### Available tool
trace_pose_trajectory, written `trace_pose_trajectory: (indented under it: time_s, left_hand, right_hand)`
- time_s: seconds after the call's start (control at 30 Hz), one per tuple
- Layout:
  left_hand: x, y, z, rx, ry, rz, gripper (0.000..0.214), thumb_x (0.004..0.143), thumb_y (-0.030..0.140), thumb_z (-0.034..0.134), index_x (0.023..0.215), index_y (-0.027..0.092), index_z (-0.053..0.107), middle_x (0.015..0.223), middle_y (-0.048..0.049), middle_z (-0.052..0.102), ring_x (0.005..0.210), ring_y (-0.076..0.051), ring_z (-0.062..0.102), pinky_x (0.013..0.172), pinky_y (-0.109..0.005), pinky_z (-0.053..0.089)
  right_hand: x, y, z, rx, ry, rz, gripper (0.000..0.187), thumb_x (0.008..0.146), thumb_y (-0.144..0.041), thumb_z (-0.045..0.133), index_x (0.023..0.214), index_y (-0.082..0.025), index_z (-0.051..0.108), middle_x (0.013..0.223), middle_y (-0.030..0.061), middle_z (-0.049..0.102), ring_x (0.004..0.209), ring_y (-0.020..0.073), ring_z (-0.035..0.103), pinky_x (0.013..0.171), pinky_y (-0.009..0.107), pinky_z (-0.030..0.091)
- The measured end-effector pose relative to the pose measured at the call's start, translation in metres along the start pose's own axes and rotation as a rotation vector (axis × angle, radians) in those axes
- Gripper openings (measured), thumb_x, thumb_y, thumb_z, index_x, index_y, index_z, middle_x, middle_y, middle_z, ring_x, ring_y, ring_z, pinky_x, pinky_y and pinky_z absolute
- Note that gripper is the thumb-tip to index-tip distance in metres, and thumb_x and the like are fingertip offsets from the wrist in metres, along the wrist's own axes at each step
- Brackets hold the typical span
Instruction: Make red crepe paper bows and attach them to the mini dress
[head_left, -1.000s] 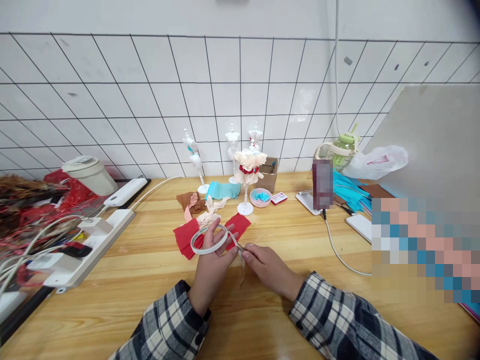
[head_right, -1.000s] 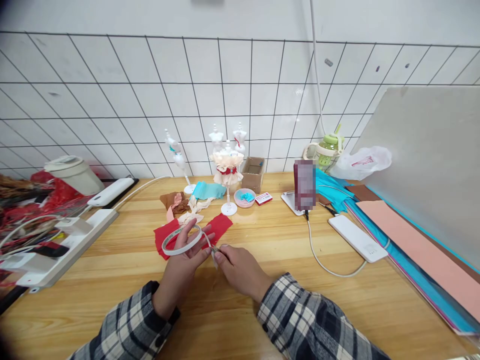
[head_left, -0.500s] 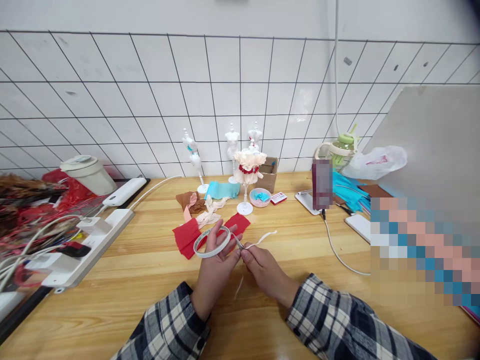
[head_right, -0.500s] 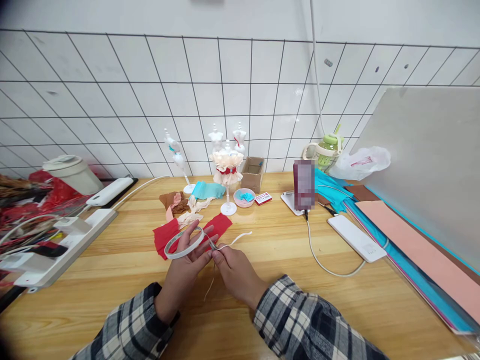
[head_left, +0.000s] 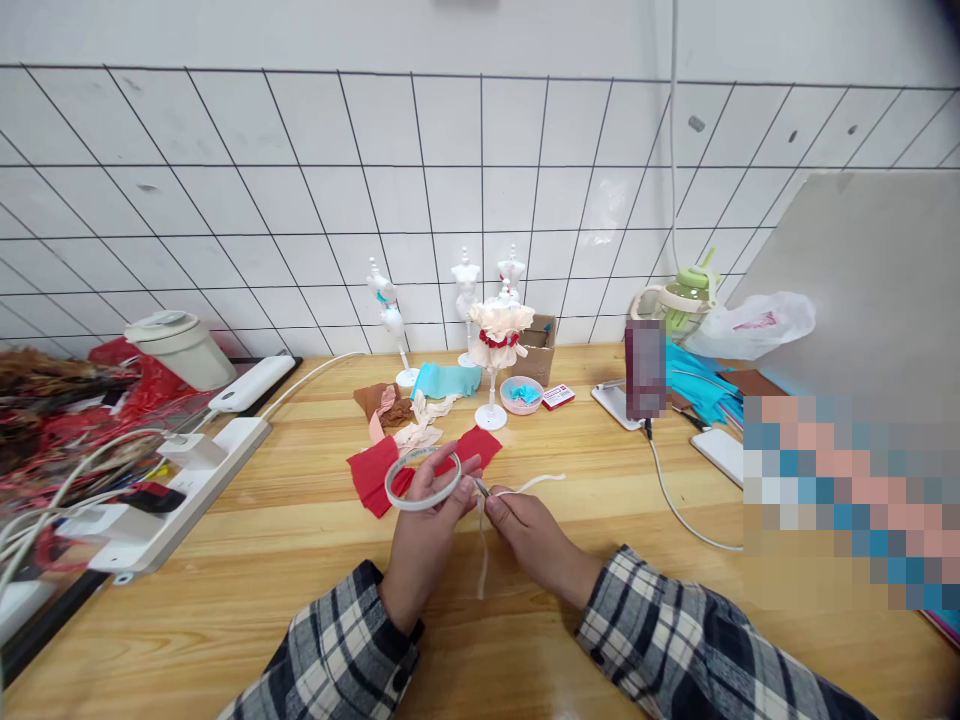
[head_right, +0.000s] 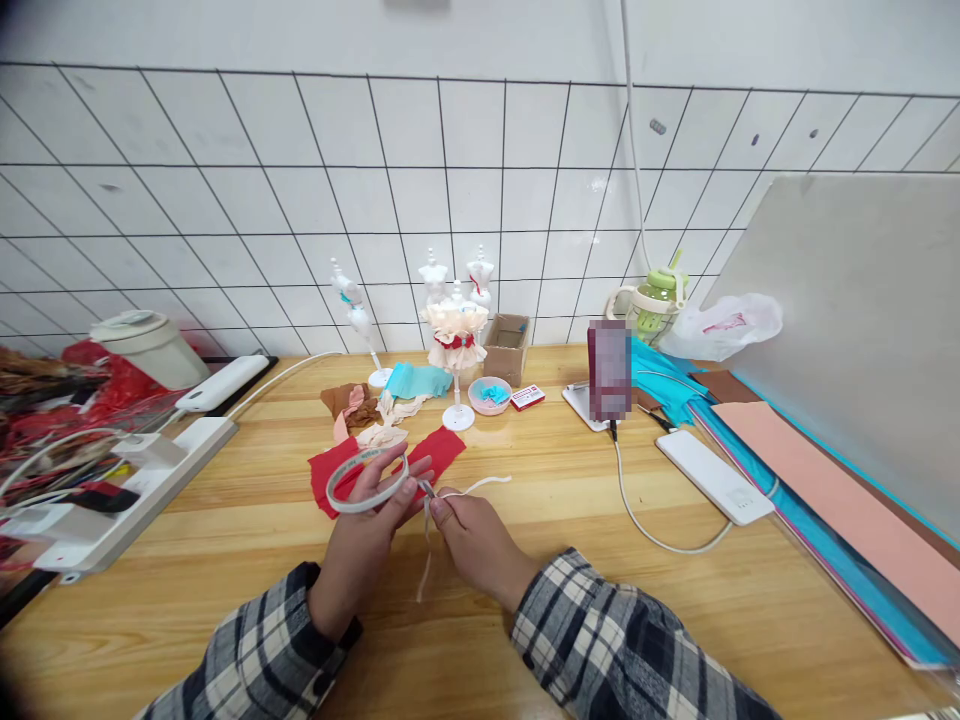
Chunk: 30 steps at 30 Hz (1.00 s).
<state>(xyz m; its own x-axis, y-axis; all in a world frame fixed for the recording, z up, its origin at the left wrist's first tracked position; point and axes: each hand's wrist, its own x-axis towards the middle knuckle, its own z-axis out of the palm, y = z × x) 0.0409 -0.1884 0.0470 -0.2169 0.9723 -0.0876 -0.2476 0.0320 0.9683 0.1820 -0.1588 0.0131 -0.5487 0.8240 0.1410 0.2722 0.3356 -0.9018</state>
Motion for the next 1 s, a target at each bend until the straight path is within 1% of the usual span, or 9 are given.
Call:
trace_pose_trajectory:
  time_s: [0.13, 0.27, 0.4, 0.47, 0.53, 0.63, 0.73, 0.9, 1.0]
  left_hand:
    - [0.011, 0.003, -0.011, 0.055, 0.102, 0.047, 0.045, 0.072, 0.043, 0.070, 0.105, 0.015, 0.060, 0.089, -0.0081, 0.073, 0.079, -0.020, 0.068, 0.075, -0.033, 0.055]
    - [0.017, 0.006, -0.020, 0.027, 0.210, 0.151, 0.037, 0.074, 0.042, 0.069, 0.100, 0.017, 0.062, 0.088, -0.0042, 0.072, 0.069, -0.012, 0.066, 0.071, -0.026, 0.054]
    - [0.015, 0.006, -0.018, 0.000, 0.199, 0.134, 0.036, 0.073, 0.038, 0.071, 0.100, 0.016, 0.061, 0.080, -0.0022, 0.071, 0.064, -0.010, 0.063, 0.066, -0.022, 0.053]
    - [0.012, 0.004, -0.014, 0.001, 0.141, 0.104, 0.036, 0.074, 0.037, 0.070, 0.100, 0.016, 0.060, 0.076, -0.0014, 0.070, 0.061, -0.010, 0.062, 0.063, -0.023, 0.053]
    - [0.008, 0.002, -0.012, 0.014, 0.066, 0.082, 0.033, 0.074, 0.036, 0.069, 0.099, 0.015, 0.061, 0.073, -0.0007, 0.069, 0.057, -0.009, 0.060, 0.060, -0.022, 0.053]
    - [0.005, 0.000, -0.011, 0.068, -0.004, 0.067, 0.031, 0.075, 0.035, 0.069, 0.098, 0.015, 0.061, 0.064, 0.0015, 0.065, 0.052, -0.009, 0.057, 0.053, -0.020, 0.050]
    - [0.005, 0.000, -0.012, 0.135, -0.008, 0.081, 0.030, 0.076, 0.035, 0.067, 0.097, 0.015, 0.061, 0.061, 0.0014, 0.064, 0.054, -0.010, 0.057, 0.046, -0.017, 0.043]
    - [0.007, 0.004, -0.011, 0.057, -0.045, 0.066, 0.038, 0.071, 0.030, 0.072, 0.102, 0.017, 0.056, 0.088, -0.0061, 0.071, 0.082, -0.018, 0.066, 0.073, -0.029, 0.053]
    - [0.006, 0.005, -0.008, 0.049, -0.076, 0.038, 0.044, 0.067, 0.027, 0.075, 0.105, 0.017, 0.054, 0.096, -0.0081, 0.070, 0.084, -0.018, 0.067, 0.073, -0.029, 0.053]
  right_hand:
    - [0.003, -0.002, -0.007, 0.014, -0.099, -0.004, 0.036, 0.095, -0.043, 0.034, 0.075, -0.019, 0.053, 0.070, -0.0017, 0.053, 0.068, 0.0125, 0.048, 0.063, 0.024, 0.035]
    - [-0.004, -0.009, -0.017, 0.040, -0.115, -0.098, 0.033, 0.091, -0.046, 0.042, 0.076, -0.019, 0.054, 0.064, -0.0037, 0.048, 0.059, 0.0105, 0.043, 0.055, 0.022, 0.032]
    - [-0.015, -0.013, -0.024, -0.037, 0.168, -0.327, 0.032, 0.091, -0.039, 0.044, 0.066, -0.019, 0.050, 0.056, -0.0037, 0.043, 0.052, 0.0105, 0.040, 0.053, 0.024, 0.031]
    - [-0.015, -0.014, -0.026, -0.014, 0.371, -0.336, 0.030, 0.094, -0.034, 0.038, 0.075, -0.019, 0.057, 0.064, -0.0002, 0.051, 0.060, 0.0127, 0.048, 0.059, 0.025, 0.037]
    - [-0.011, -0.015, -0.026, -0.009, 0.439, -0.284, 0.029, 0.094, -0.031, 0.037, 0.089, -0.020, 0.062, 0.079, 0.0038, 0.058, 0.073, 0.0152, 0.055, 0.068, 0.027, 0.041]
    - [-0.002, -0.016, -0.025, -0.076, 0.332, -0.225, 0.021, 0.090, -0.033, 0.048, 0.094, -0.020, 0.064, 0.089, 0.0054, 0.061, 0.083, 0.0171, 0.056, 0.073, 0.028, 0.043]
    - [0.001, -0.017, -0.022, -0.130, 0.262, -0.150, 0.013, 0.084, -0.031, 0.057, 0.084, -0.020, 0.063, 0.075, 0.0014, 0.062, 0.069, 0.0146, 0.055, 0.063, 0.025, 0.041]
    - [-0.002, -0.019, -0.018, -0.119, 0.184, -0.070, 0.011, 0.084, -0.028, 0.056, 0.079, -0.020, 0.062, 0.068, -0.0012, 0.063, 0.058, 0.0116, 0.050, 0.054, 0.023, 0.036]
    - [-0.002, -0.018, -0.020, -0.110, 0.205, -0.090, 0.014, 0.085, -0.029, 0.054, 0.080, -0.020, 0.062, 0.070, -0.0002, 0.063, 0.060, 0.0122, 0.051, 0.056, 0.023, 0.037]
